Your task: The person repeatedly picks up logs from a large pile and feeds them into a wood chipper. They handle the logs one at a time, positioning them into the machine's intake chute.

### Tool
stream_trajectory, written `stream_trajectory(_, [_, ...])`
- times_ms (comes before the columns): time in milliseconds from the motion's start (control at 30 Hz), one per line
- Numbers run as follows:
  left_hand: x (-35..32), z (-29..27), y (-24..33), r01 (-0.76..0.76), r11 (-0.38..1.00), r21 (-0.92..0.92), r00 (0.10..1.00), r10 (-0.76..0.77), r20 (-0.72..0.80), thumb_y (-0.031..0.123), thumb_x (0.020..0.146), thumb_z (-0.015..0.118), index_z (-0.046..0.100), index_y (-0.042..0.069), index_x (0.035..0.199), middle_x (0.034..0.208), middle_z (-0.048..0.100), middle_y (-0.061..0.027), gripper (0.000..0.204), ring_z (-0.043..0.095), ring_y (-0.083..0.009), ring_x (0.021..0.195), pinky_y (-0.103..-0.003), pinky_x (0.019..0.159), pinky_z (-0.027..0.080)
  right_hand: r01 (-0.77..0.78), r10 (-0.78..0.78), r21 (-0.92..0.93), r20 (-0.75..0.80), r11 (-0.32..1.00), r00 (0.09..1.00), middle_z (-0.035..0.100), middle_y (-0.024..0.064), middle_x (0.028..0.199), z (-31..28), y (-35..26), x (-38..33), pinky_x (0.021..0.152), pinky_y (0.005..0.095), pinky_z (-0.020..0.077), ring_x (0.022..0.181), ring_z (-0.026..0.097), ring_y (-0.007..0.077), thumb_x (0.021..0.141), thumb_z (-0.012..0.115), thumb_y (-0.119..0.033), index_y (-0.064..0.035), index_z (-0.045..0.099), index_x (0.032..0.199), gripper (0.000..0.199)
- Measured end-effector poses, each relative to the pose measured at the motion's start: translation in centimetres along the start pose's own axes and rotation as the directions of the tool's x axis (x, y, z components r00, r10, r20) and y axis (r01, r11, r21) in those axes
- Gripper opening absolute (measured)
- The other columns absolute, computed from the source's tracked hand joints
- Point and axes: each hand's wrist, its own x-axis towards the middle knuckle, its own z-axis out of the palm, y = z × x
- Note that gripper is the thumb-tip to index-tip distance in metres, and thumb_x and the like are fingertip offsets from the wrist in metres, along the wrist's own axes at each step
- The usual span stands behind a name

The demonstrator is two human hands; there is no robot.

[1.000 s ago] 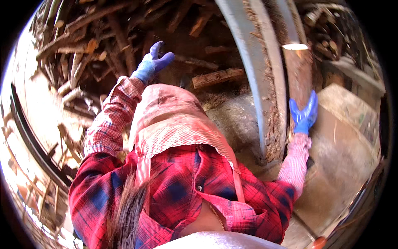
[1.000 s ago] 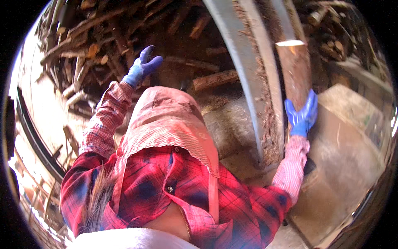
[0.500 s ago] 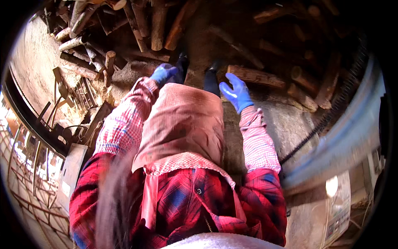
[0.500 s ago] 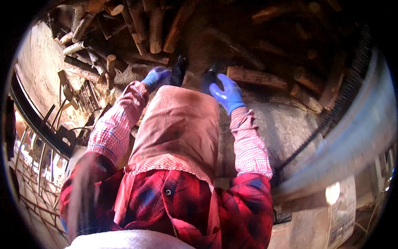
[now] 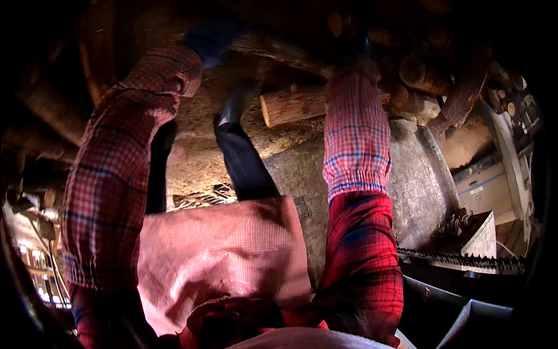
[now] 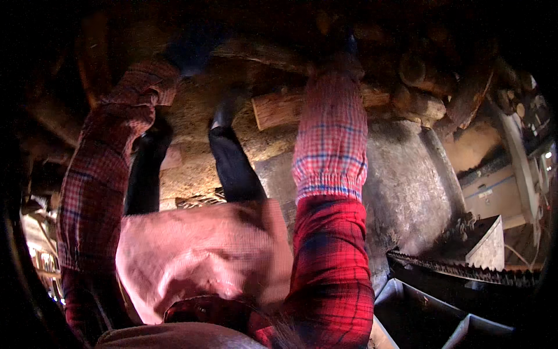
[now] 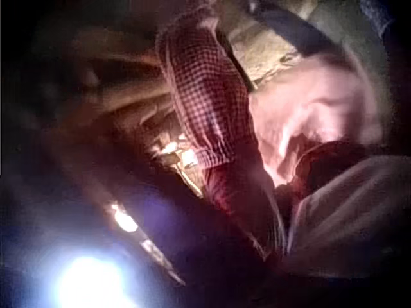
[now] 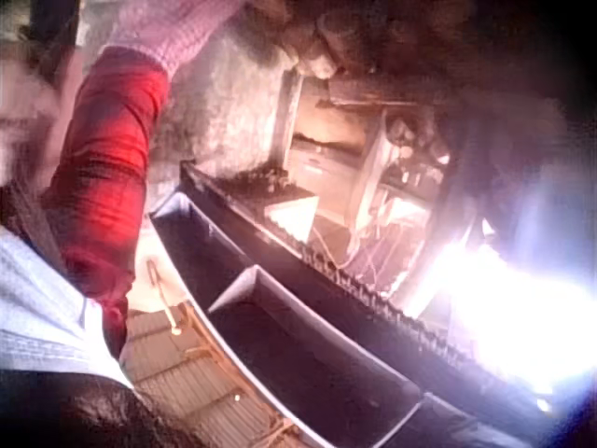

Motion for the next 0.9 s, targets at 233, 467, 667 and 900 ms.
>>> stream_trajectory(233, [-3.9,-3.0,2.3,0.398,0.846,-0.354,0.835,-0.174,0.522,0.020,0.075,0.074,0.038,0.009,0.144,0.128,0.054,-0.0236,0.079,0.055,-0.0348,0.116,-0.044,0.097,0.045,-0.056,0.051,0.392,0.024,0.918,0.998,0.053,0.0147,0.134,-2.1,2.5,-2.4,0.103,0.0383,0.0410,0.124,0.049,0.0244,0.093,0.056,-0.040,-0.0044,0.048,0.135,0.055])
stream_trajectory(467, [-21.5,-10.6,9.4,0.548,-0.538,-0.641,0.705,-0.116,0.700,0.023,0.075,0.078,0.054,0.005,0.127,0.100,0.066,-0.0104,0.060,0.064,-0.0195,0.086,-0.035,0.082,0.052,-0.425,0.130,0.816,0.408,0.392,0.903,0.053,0.0135,0.134,-5.2,-2.1,-30.3,0.105,0.0400,0.0402,0.125,0.049,0.0232,0.094,0.053,-0.042,-0.0058,0.049,0.134,0.055])
stream_trajectory(667, [-19.1,-18.7,16.6,0.487,-0.700,-0.522,0.556,-0.213,0.804,0.024,0.078,0.075,0.056,0.003,0.122,0.102,0.066,-0.0106,0.053,0.065,-0.0217,0.085,-0.034,0.077,0.054,-0.611,0.437,0.544,0.427,0.575,0.792,0.065,0.0107,0.111,0.3,0.5,-35.9,0.087,0.0373,0.0543,0.094,0.065,0.0243,0.089,0.065,-0.035,-0.0033,0.058,0.122,0.046])
stream_trajectory(900, [-28.2,-25.9,21.8,0.263,-0.892,-0.366,0.642,-0.121,0.757,0.023,0.084,0.067,0.064,-0.001,0.105,0.092,0.068,-0.0100,0.032,0.065,-0.0184,0.076,-0.033,0.076,0.055,-0.796,0.274,0.468,0.765,0.383,0.583,0.068,0.0123,0.102,-4.0,-4.4,-43.3,0.087,0.0411,0.0542,0.087,0.068,0.0262,0.088,0.068,-0.027,-0.0023,0.059,0.118,0.040])
